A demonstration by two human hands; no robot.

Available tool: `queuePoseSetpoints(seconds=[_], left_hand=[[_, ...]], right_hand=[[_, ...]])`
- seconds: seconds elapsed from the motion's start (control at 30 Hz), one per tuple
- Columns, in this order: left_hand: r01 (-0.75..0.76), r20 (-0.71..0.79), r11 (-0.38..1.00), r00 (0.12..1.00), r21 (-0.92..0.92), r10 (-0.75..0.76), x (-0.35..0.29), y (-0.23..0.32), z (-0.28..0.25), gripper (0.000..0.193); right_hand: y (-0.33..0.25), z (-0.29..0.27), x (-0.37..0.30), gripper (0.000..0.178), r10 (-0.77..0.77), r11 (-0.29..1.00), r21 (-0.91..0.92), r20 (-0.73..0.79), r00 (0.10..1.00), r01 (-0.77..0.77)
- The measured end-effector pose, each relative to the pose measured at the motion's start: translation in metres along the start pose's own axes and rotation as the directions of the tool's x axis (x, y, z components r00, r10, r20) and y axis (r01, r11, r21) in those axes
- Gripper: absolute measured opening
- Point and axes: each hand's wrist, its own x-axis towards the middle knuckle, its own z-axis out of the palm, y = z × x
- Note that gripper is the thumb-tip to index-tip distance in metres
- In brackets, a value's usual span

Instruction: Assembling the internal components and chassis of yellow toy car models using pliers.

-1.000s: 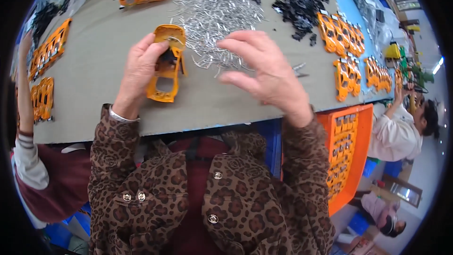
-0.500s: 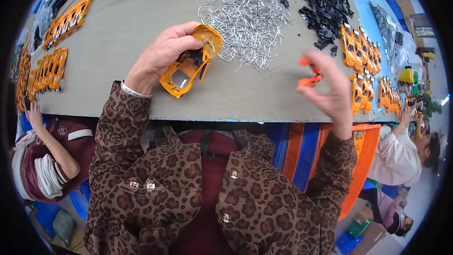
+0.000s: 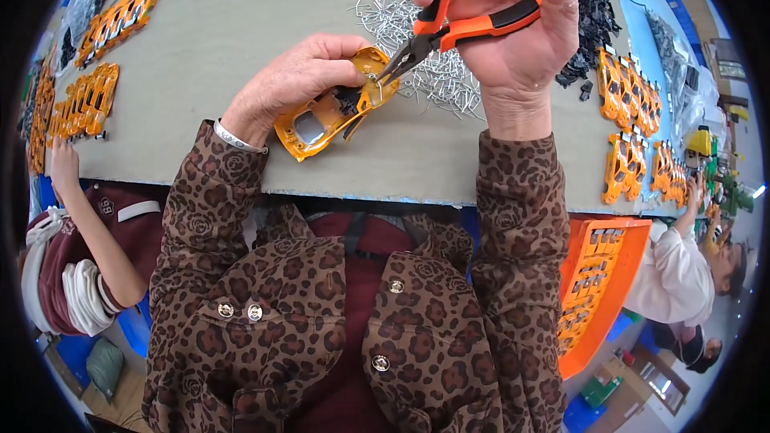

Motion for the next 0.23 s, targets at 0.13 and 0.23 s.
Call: queuePoseSetpoints(seconds=[0.13,0.23], left_hand=[[-0.018,0.005,1.000,1.000,-0.014,0.018,0.001,0.000,0.003,0.028],[0.026,0.028,1.000,0.999,-0.011,-0.026,0.003,-0.001,-0.001,0.027]], right_hand=[[0.009,-0.007,0.006,0.060,0.078,0.997,-0.013,0.192,0.978,-0.077],[0.034,-0.029,0.027,0.064,-0.047,0.630,0.710,0.439,0.897,-0.314]])
